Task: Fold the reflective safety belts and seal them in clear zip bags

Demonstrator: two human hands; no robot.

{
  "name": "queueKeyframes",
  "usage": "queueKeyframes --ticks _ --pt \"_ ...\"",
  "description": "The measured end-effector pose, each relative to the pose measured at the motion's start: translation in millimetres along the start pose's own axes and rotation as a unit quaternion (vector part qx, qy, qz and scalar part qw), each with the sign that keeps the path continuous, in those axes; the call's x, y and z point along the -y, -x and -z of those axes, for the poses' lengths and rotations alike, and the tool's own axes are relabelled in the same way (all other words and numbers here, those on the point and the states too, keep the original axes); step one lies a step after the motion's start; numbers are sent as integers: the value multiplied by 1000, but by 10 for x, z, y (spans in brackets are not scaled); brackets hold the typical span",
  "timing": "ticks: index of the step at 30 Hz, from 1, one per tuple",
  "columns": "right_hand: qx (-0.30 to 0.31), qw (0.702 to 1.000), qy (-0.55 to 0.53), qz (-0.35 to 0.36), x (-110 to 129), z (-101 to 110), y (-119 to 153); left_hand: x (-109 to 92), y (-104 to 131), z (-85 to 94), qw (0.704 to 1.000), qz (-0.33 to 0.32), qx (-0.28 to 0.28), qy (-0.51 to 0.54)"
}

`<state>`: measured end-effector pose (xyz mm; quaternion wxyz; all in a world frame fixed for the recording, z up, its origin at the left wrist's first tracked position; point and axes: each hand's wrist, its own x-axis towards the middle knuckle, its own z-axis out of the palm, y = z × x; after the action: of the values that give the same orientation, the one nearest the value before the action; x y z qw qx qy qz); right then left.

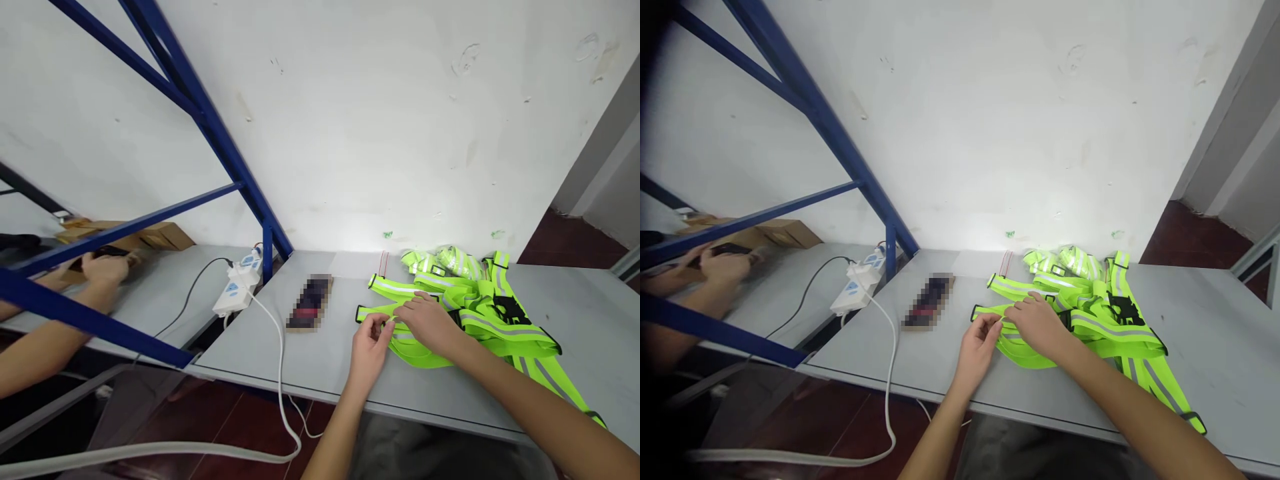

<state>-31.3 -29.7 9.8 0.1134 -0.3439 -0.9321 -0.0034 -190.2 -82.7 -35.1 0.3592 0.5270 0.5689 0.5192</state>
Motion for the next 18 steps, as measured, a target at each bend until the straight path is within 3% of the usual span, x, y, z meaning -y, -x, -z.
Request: queueKeyframes --ticks 7,11,16,18 --pt "-59 997 18 -45 -22 80 57 16 9 -26 1000 1 23 2" --pt "-125 992 7 4 168 114 157 6 -7 -41 1000 -2 19 13" --pt "-52 998 22 29 292 17 233 9 -5 -58 1000 -2 19 12" --pt "-48 997 40 42 294 -34 225 16 -1 -58 1000 -1 21 9"
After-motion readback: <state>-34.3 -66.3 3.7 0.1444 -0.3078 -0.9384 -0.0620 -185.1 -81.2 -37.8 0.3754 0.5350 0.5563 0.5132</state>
